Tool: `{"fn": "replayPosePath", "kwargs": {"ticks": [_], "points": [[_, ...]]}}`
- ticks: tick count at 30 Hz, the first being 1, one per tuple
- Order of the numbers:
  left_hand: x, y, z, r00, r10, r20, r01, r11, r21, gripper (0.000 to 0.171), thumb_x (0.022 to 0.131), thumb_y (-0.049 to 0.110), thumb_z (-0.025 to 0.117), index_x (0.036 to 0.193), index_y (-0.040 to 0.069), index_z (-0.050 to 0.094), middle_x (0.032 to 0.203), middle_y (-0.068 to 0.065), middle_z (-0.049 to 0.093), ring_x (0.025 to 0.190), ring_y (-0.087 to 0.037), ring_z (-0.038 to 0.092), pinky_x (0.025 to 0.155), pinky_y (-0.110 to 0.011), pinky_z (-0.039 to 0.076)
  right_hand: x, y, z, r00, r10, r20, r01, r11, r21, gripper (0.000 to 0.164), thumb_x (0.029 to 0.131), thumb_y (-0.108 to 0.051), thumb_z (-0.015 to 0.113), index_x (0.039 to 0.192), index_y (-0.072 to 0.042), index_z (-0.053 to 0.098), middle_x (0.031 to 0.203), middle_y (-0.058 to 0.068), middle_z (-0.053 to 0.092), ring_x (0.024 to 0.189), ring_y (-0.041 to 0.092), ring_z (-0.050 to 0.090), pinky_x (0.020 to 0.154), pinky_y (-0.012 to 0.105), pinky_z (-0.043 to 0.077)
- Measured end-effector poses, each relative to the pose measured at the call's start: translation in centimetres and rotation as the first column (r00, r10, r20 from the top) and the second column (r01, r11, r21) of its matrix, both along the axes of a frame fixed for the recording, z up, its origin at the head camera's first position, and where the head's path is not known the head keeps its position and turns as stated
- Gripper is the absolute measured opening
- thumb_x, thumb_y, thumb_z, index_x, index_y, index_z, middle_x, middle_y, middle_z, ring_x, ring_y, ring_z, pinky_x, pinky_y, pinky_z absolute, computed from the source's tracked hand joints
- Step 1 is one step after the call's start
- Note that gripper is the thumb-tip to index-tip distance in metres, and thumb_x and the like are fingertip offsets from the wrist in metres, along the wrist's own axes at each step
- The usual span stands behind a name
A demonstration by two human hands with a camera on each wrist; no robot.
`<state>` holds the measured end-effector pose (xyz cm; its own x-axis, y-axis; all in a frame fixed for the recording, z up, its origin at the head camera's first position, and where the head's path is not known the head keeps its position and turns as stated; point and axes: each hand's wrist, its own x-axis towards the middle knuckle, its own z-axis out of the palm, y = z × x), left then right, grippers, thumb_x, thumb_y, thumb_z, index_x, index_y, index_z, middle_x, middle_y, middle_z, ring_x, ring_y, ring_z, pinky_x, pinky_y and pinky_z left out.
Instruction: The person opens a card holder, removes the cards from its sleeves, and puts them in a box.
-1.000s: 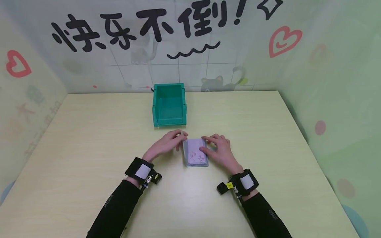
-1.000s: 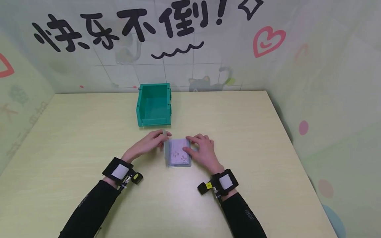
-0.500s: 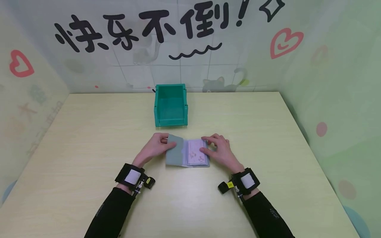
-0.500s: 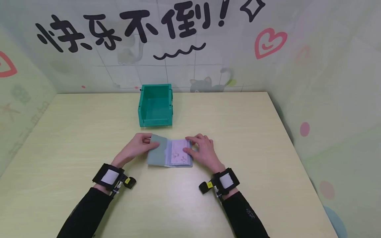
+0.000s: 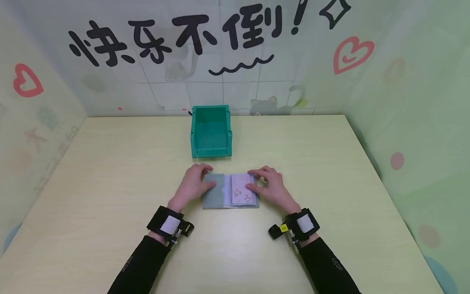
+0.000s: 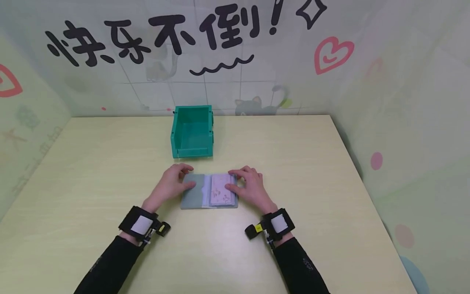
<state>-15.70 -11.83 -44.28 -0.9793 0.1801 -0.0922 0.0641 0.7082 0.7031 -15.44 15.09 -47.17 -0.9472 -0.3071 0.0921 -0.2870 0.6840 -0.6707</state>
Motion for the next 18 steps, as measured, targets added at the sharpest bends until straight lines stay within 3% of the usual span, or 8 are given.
{"fn": "replayPosePath", "kwargs": {"ticks": [2, 4, 7, 10, 18], "points": [[0.2, 0.4, 0.0, 0.999, -0.013, -0.031, 0.013, 1.0, -0.024, 0.037, 0.087, 0.007, 0.075, 0.121, -0.002, 0.065, 0.121, -0.023, 0.059, 0.113, -0.037, 0.052, 0.095, -0.048, 0.047, 0.0, 0.0, 0.0, 1.0, 0.0, 0.001, 0.0, 1.0, -0.001, 0.043, 0.087, -0.028, 0.079, 0.126, -0.012, 0.07, 0.103, 0.008, 0.062, 0.095, 0.025, 0.051, 0.086, 0.036, 0.028], [0.3, 1.0, 0.1, 0.999, -0.032, -0.039, 0.031, 0.999, -0.019, 0.03, 0.087, 0.001, 0.072, 0.117, -0.001, 0.068, 0.121, -0.021, 0.061, 0.113, -0.036, 0.053, 0.097, -0.048, 0.047, 0.1, 0.1, -0.1, 1.0, 0.0, 0.007, 0.0, 1.0, -0.007, 0.044, 0.087, -0.028, 0.079, 0.126, -0.012, 0.069, 0.103, 0.008, 0.062, 0.094, 0.025, 0.051, 0.086, 0.036, 0.027], [0.4, 1.9, 0.1, 0.995, -0.086, -0.053, 0.086, 0.996, -0.006, 0.022, 0.088, -0.005, 0.064, 0.109, -0.001, 0.071, 0.109, -0.017, 0.068, 0.099, -0.028, 0.059, 0.088, -0.039, 0.051, 0.1, 0.1, -0.1, 1.0, 0.003, 0.009, -0.003, 1.0, -0.019, 0.044, 0.087, -0.027, 0.079, 0.127, -0.013, 0.069, 0.102, 0.007, 0.061, 0.094, 0.024, 0.05, 0.086, 0.037, 0.027], [0.4, 2.8, 0.2, 0.993, -0.111, -0.036, 0.112, 0.993, 0.025, 0.02, 0.092, -0.002, 0.061, 0.108, -0.002, 0.073, 0.1, -0.014, 0.071, 0.087, -0.021, 0.059, 0.079, -0.032, 0.051, 0.2, 0.2, -0.1, 1.0, 0.006, 0.014, -0.005, 0.999, -0.042, 0.044, 0.087, -0.026, 0.079, 0.128, -0.013, 0.069, 0.102, 0.007, 0.061, 0.094, 0.024, 0.05, 0.087, 0.038, 0.025], [0.5, 4.4, 0.3, 0.998, -0.06, -0.012, 0.06, 0.997, 0.057, 0.019, 0.094, 0.011, 0.067, 0.106, -0.001, 0.076, 0.097, -0.013, 0.076, 0.086, -0.02, 0.065, 0.079, -0.033, 0.054, 0.2, 0.0, -0.3, 1.0, 0.007, -0.001, -0.007, 0.999, -0.053, 0.044, 0.087, -0.026, 0.078, 0.129, -0.013, 0.07, 0.101, 0.007, 0.062, 0.093, 0.023, 0.05, 0.088, 0.038, 0.025]]}}
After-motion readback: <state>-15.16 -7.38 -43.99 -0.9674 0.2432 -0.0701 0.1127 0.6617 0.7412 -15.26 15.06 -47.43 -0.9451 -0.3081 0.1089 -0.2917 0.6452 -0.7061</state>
